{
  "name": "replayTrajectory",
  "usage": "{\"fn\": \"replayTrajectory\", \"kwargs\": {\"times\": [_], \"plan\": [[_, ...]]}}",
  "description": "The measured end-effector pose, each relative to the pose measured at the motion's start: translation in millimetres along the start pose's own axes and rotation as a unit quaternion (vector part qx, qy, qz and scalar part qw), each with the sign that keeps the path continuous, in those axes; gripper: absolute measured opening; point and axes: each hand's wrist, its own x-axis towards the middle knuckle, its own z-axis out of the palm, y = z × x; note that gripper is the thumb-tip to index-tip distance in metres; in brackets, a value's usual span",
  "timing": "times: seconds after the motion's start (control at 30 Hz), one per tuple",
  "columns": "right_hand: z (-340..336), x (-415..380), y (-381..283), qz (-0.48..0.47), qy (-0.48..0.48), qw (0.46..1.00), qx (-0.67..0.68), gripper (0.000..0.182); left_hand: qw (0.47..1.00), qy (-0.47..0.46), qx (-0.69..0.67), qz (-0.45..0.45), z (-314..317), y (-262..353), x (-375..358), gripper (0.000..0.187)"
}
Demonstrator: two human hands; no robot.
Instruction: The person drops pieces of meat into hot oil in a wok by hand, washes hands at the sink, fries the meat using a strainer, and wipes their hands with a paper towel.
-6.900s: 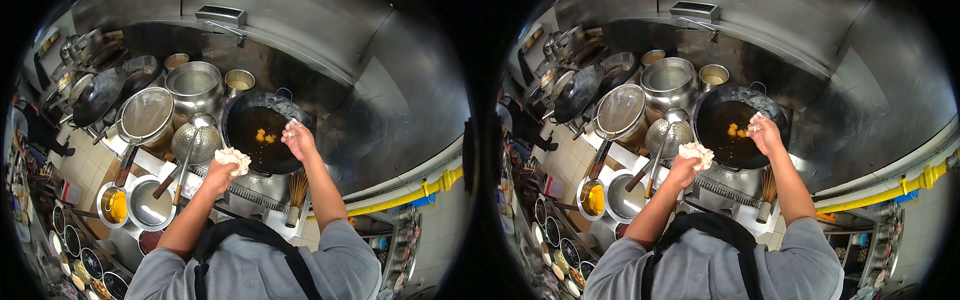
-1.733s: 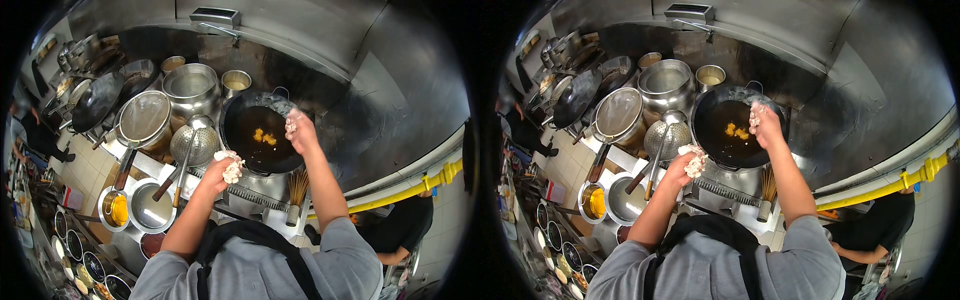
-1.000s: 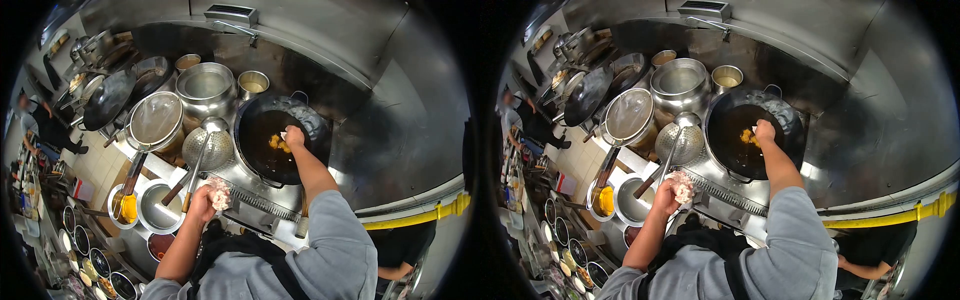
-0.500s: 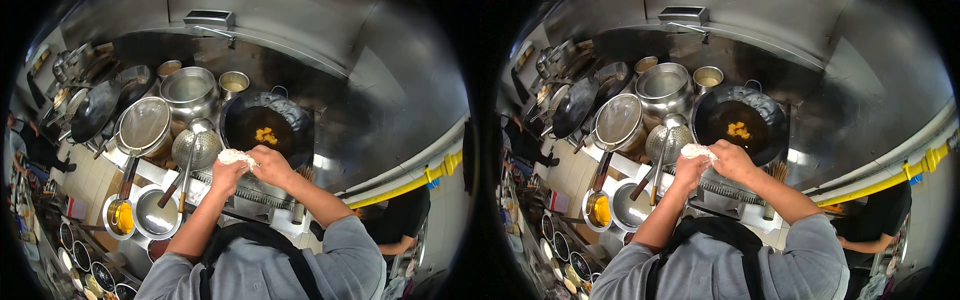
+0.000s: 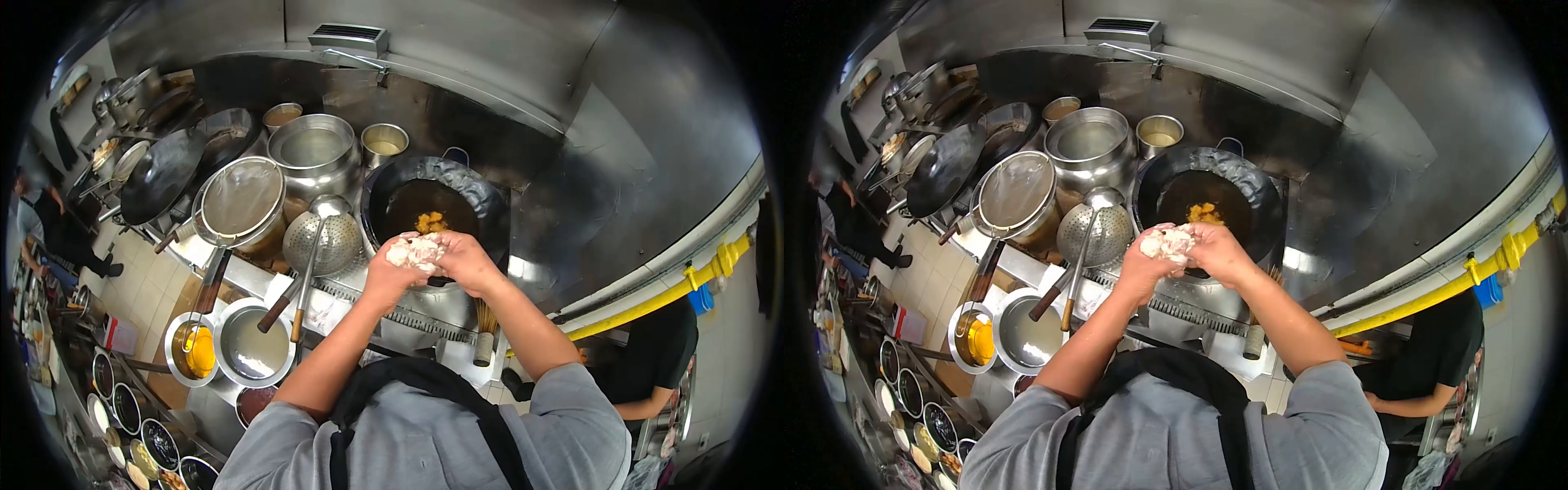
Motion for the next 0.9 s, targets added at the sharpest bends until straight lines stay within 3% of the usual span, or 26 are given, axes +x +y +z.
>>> {"fn": "replayTrajectory", "kwargs": {"times": [0.07, 0.1, 0.2, 0.33, 0.43, 0.57, 0.63, 0.8, 0.87, 0.9], "plan": [[3.7, 0.7, 1.3, 0.014, -0.014, 0.998, -0.059, 0.022, 0.952, -0.003, 0.234, 0.198, -8.4, -8.2, 10.1, 0.041], [4.9, 0.2, 0.1, -0.005, -0.003, 0.995, -0.100, 0.020, 0.956, 0.029, 0.236, 0.169, -8.2, -6.2, 8.4, 0.030], [-1.8, 1.7, -4.9, -0.044, 0.019, 0.981, -0.189, 0.014, 0.954, 0.072, 0.250, 0.146, -5.8, -0.5, 1.9, 0.023], [-12.7, -1.4, -9.7, -0.029, 0.006, 0.998, -0.057, 0.019, 0.979, 0.106, 0.131, 0.112, -21.4, 3.1, 9.4, 0.020], [-24.7, 3.1, -5.5, -0.008, -0.122, 0.953, 0.276, 0.013, 0.993, 0.119, 0.014, 0.022, -20.4, 11.8, 6.7, 0.026], [-25.4, 11.3, 2.8, -0.010, -0.095, 0.950, 0.299, 0.015, 0.999, 0.039, -0.026, -0.018, -11.1, 17.3, 6.2, 0.031], [-29.2, 20.8, 13.9, -0.023, -0.063, 0.990, 0.125, 0.017, 0.999, 0.037, -0.025, -0.027, -8.8, 15.9, 8.0, 0.031], [-35.4, 26.5, 22.4, -0.018, -0.046, 0.988, 0.147, 0.019, 0.998, 0.015, -0.038, -0.039, -12.3, 10.2, 13.2, 0.030], [-62.6, 42.2, 38.7, -0.055, -0.059, 0.912, 0.403, 0.019, 0.998, 0.010, -0.056, -0.008, -16.6, 11.6, 12.5, 0.029], [-67.7, 43.6, 41.8, -0.031, 0.008, 0.868, 0.495, 0.018, 0.999, 0.028, -0.040, -0.006, -18.4, 15.0, 11.3, 0.029]]}}
